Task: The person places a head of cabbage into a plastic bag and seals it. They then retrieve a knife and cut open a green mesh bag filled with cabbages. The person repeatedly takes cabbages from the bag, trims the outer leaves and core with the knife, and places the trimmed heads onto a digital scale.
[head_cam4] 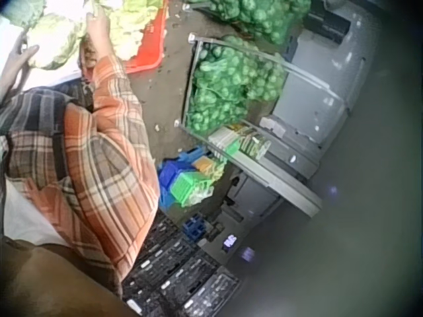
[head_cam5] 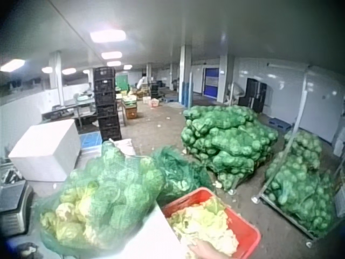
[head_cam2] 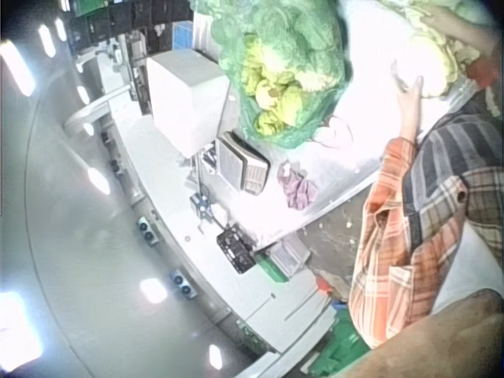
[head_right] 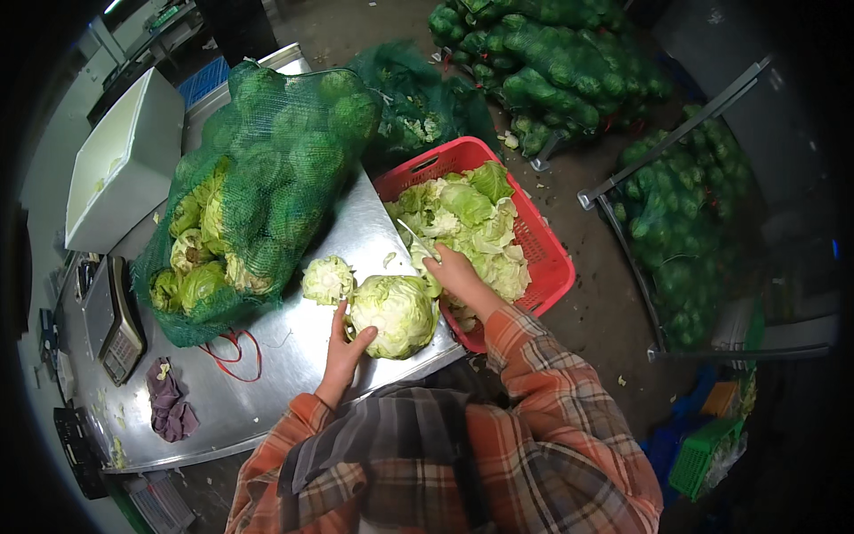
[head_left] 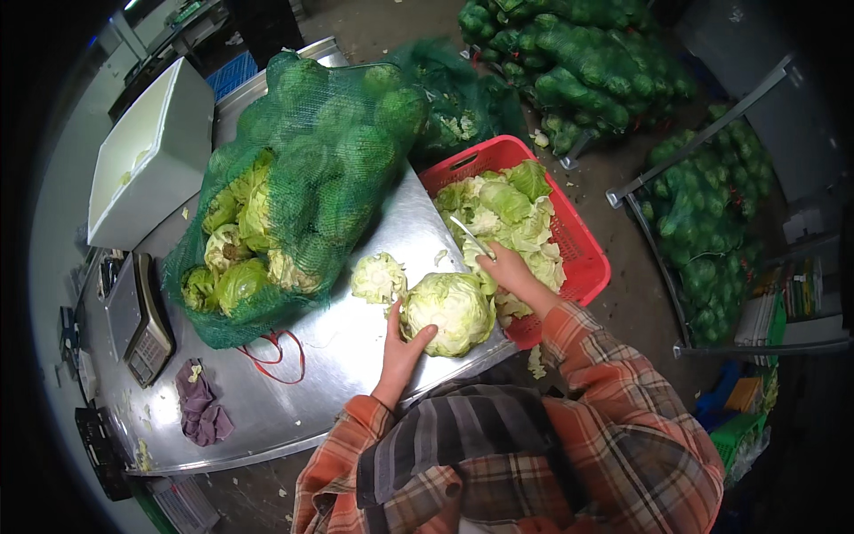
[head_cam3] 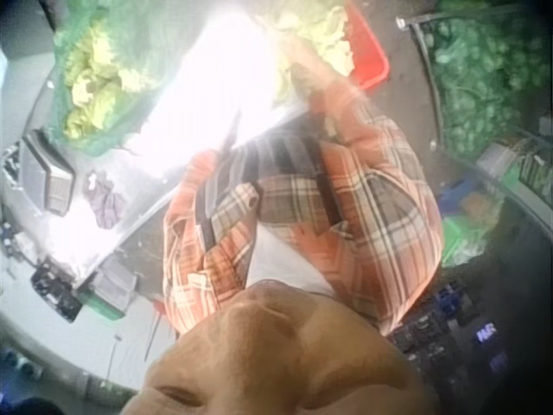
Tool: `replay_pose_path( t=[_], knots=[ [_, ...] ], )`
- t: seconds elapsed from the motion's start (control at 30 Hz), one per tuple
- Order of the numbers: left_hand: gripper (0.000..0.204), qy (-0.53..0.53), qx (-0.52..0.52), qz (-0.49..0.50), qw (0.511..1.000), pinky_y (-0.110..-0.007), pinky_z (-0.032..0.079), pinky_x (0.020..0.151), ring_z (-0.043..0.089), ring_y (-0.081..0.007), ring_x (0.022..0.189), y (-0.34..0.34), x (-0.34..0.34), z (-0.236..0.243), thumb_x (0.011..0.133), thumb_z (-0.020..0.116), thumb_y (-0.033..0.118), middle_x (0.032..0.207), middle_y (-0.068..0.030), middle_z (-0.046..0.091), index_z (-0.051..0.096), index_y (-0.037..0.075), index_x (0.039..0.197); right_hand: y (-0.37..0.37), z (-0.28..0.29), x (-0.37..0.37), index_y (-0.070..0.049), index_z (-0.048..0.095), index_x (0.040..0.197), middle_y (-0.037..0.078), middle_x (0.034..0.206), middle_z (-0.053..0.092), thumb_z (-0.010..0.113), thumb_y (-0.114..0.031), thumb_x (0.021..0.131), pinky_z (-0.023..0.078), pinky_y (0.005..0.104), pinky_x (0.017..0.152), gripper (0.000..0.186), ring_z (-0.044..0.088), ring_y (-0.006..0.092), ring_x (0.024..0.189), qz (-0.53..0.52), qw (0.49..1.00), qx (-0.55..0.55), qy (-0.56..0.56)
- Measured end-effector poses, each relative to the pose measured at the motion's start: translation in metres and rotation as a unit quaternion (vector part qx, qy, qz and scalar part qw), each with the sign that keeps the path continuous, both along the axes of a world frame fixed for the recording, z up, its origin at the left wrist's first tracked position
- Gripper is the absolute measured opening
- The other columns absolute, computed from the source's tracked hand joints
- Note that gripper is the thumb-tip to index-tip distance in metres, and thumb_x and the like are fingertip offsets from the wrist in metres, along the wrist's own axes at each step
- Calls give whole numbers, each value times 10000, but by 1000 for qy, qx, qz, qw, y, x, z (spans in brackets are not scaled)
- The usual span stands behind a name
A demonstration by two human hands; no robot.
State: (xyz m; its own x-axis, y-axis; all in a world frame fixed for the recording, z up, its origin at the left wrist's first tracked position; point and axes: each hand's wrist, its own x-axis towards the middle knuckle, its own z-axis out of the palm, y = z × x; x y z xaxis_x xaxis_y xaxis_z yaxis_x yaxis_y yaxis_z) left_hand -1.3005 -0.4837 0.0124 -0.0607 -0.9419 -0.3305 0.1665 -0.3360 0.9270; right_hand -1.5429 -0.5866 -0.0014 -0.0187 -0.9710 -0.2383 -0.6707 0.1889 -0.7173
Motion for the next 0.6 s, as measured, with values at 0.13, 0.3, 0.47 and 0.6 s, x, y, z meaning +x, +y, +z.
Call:
replay_pose_path(
  t=[0.13, 0.3, 0.47, 0.6],
  knots=[
    [924, -44, -2, -32, 999, -336, 374, 999, 452, -265, 1183, -9, 4, 9, 705, 799, 226, 1288, -214, 433, 236, -63, 1378, 10, 75, 24, -37, 566, 1176, 247, 1006, 625, 667, -426, 762, 482, 388, 820, 577, 617, 346, 939, 145, 982, -112, 33],
    [918, -183, -155, -127, 962, -359, 344, 1027, 427, -292, 1211, -9, -5, 11, 650, 826, 237, 1290, -207, 428, 310, -28, 1360, 12, 84, 22, -20, 650, 1004, 208, 850, 653, 654, -353, 766, 505, 378, 712, 410, 652, 282, 760, 256, 965, -51, 20],
    [860, -216, -192, -175, 941, -369, 342, 1030, 431, -309, 1205, -10, -7, 19, 631, 829, 229, 1263, -184, 449, 380, 4, 1329, -5, 20, -29, 33, 614, 972, 177, 710, 639, 598, -340, 806, 503, 378, 595, 409, 611, 271, 597, -53, 994, 78, -58],
    [810, -177, -128, -114, 969, -349, 430, 934, 527, -271, 1088, 17, 16, 21, 667, 810, 226, 1176, -196, 511, 373, -6, 1309, 20, -23, -56, 19, 543, 1135, 172, 883, 639, 638, -406, 805, 505, 381, 649, 547, 618, 285, 680, -85, 996, -33, -22]
  ],
)
